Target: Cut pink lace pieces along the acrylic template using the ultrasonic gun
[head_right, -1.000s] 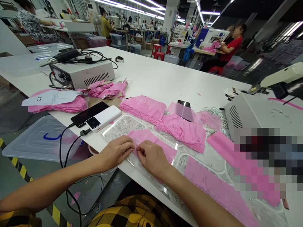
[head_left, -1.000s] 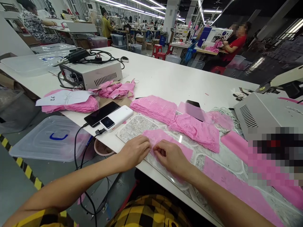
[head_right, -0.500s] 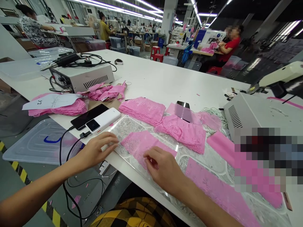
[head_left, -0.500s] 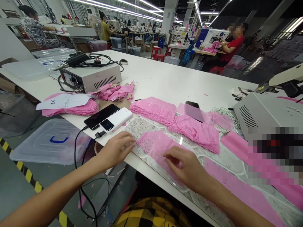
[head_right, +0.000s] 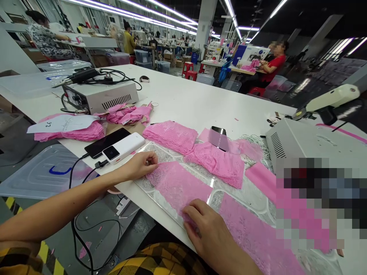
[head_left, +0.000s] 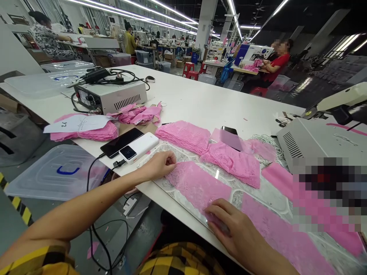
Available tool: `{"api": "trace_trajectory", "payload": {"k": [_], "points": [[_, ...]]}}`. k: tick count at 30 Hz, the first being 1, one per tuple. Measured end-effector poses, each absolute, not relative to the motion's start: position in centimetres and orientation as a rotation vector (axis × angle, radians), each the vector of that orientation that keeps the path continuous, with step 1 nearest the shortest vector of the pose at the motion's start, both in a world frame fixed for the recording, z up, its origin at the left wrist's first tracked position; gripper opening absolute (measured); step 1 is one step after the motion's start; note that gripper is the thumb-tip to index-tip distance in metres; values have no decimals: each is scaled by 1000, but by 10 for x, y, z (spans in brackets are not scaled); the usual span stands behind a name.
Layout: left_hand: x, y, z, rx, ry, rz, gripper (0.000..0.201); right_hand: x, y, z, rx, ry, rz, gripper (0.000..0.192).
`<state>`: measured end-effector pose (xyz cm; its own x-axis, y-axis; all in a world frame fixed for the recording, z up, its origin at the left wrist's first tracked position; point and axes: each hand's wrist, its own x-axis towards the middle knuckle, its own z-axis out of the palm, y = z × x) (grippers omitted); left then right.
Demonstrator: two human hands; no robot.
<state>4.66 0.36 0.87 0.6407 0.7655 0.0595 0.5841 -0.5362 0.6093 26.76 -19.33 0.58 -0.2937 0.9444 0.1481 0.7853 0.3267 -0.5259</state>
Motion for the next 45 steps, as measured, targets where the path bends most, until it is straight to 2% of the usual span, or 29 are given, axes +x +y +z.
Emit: {"api": "trace_trajectory", "payload": {"k": [5, 9, 15, 19, 22, 24, 28, 32, 36, 40, 45], "points": [[30, 8, 18, 2357, 1114, 352, 14, 270, -192, 7, -1497, -2162, 540, 18], [22, 2, 26, 2465, 1170, 425, 21, 273, -194, 9, -1469, -2135, 526, 20], [22, -14, 6, 2876, 500, 382, 42, 276, -201, 11, -1479, -2121, 398, 15], [17, -9, -14, 3020, 447, 476, 47, 311, -206, 19, -1549, -1985, 341, 18], [25, -3, -16, 3082, 352, 589, 49, 366, -213, 24, -1813, -1617, 215, 18], [43, -2, -9, 3086, 234, 648, 47, 406, -220, 24, -2061, -1312, 157, 17], [117, -12, 20, 2929, -10, 675, 30, 460, -229, 13, -2215, -1087, 91, 16], [224, -25, 39, 2850, -132, 413, 24, 473, -229, 2, -2274, -1069, 138, 10], [318, -30, 27, 2850, -166, 314, 12, 473, -228, -1, -2316, -1107, 117, 11], [365, -29, 7, 2840, -153, 249, 26, 474, -229, -3, -2348, -1113, 97, 16], [376, -25, 2, 2837, -150, 228, 27, 477, -229, -5, -2348, -1064, 130, 17]]}}
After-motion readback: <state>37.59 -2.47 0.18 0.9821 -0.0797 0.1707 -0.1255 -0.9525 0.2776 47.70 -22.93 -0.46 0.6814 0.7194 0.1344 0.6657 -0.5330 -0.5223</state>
